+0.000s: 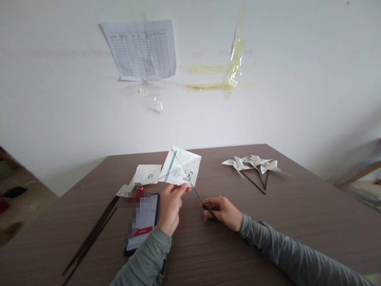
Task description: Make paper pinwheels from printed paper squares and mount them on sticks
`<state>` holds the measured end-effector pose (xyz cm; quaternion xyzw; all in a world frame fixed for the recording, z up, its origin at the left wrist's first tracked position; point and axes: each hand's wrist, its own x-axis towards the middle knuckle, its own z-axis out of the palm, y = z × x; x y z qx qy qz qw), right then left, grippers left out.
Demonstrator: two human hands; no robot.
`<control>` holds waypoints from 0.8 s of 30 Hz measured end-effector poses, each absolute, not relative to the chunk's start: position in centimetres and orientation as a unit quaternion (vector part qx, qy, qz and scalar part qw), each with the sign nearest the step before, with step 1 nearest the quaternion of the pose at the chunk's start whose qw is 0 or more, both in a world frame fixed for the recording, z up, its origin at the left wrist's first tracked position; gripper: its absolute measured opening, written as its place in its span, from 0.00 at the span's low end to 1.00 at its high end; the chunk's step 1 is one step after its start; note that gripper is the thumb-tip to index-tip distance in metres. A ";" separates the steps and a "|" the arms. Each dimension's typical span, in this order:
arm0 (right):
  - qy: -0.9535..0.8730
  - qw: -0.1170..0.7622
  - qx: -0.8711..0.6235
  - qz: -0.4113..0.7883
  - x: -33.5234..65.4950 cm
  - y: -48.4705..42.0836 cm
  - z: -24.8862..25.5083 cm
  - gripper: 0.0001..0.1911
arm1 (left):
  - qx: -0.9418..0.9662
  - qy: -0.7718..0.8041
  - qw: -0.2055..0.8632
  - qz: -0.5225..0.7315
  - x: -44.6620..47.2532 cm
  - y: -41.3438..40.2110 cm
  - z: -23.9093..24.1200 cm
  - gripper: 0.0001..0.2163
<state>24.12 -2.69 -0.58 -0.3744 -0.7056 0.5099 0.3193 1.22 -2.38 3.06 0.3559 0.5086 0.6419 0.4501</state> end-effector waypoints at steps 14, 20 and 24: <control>-0.702 0.311 -0.375 0.519 24.2 -2.4 -1.1 0.31 | 0.334 0.507 0.457 0.650 1.6 -2.5 3.7 0.22; -0.708 0.308 -0.373 0.514 24.3 -2.6 -0.5 0.33 | 0.332 0.507 0.458 0.651 1.4 -2.4 3.5 0.24; -0.715 0.306 -0.370 0.509 24.3 -2.8 -0.2 0.33 | 0.340 0.498 0.456 0.654 1.3 -2.3 3.4 0.22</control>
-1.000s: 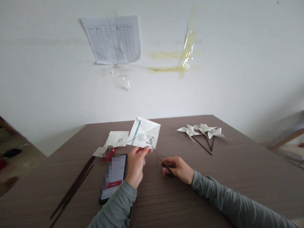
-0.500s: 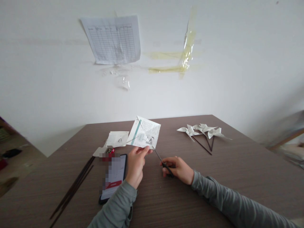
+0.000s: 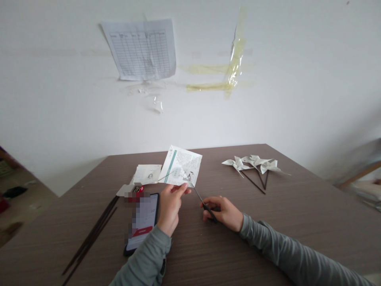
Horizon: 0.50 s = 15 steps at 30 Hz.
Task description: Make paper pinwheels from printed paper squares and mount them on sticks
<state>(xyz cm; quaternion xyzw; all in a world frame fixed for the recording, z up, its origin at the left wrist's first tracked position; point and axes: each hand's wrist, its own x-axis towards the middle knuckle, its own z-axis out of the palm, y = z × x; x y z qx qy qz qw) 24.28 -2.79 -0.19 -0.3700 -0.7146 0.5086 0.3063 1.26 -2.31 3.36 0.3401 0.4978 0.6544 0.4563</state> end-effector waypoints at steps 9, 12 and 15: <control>-0.710 0.323 -0.368 0.506 24.3 -2.8 -0.4 0.28 | 0.365 0.486 0.449 0.656 1.2 -2.2 2.8 0.20; -0.713 0.323 -0.368 0.502 24.2 -2.6 -0.7 0.28 | 0.369 0.489 0.445 0.653 1.1 -2.2 2.7 0.20; -0.707 0.324 -0.371 0.507 24.0 -2.4 -1.1 0.29 | 0.366 0.488 0.446 0.655 1.1 -2.2 2.7 0.20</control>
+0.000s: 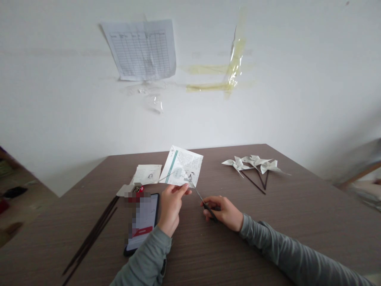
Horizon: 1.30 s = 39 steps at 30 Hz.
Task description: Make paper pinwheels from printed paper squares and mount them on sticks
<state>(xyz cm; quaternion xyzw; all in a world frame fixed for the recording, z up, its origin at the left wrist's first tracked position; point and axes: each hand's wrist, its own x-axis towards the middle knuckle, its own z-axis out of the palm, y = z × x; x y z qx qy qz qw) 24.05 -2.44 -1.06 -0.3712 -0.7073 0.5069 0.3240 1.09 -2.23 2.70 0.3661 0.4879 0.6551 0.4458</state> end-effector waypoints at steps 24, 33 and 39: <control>-0.684 0.337 -0.371 0.531 23.9 -2.5 -1.5 0.26 | 0.360 0.496 0.448 0.651 1.0 -2.3 2.9 0.20; -0.691 0.347 -0.375 0.512 23.8 -3.0 -0.5 0.26 | 0.369 0.499 0.448 0.643 1.0 -2.4 2.9 0.20; -0.686 0.349 -0.376 0.515 23.7 -3.1 -0.2 0.30 | 0.372 0.505 0.455 0.632 1.1 -2.5 3.0 0.21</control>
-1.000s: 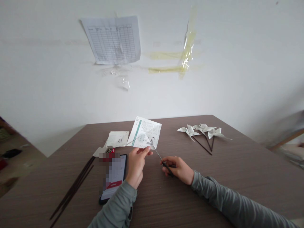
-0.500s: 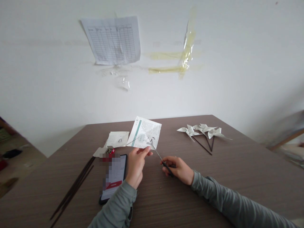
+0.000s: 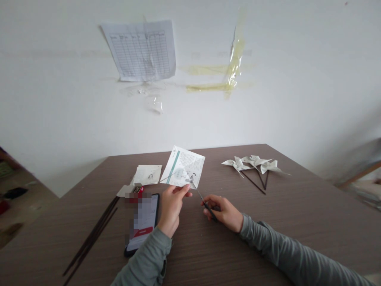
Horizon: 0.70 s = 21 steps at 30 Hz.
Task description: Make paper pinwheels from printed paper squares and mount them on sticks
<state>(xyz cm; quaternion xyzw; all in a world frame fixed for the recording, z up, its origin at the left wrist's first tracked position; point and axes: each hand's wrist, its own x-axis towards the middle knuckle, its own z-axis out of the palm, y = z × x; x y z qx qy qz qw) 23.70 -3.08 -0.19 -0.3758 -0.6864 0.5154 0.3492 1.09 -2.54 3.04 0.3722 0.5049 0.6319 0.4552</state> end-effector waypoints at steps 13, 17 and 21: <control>-0.677 0.351 -0.375 0.528 23.4 -3.0 -0.3 0.32 | 0.368 0.500 0.458 0.636 1.2 -2.7 3.0 0.20; -0.677 0.344 -0.377 0.529 23.4 -3.0 -0.1 0.31 | 0.371 0.499 0.458 0.636 1.2 -2.7 3.1 0.21; -0.673 0.348 -0.374 0.535 23.4 -3.1 0.0 0.31 | 0.369 0.499 0.458 0.636 1.2 -2.6 3.2 0.20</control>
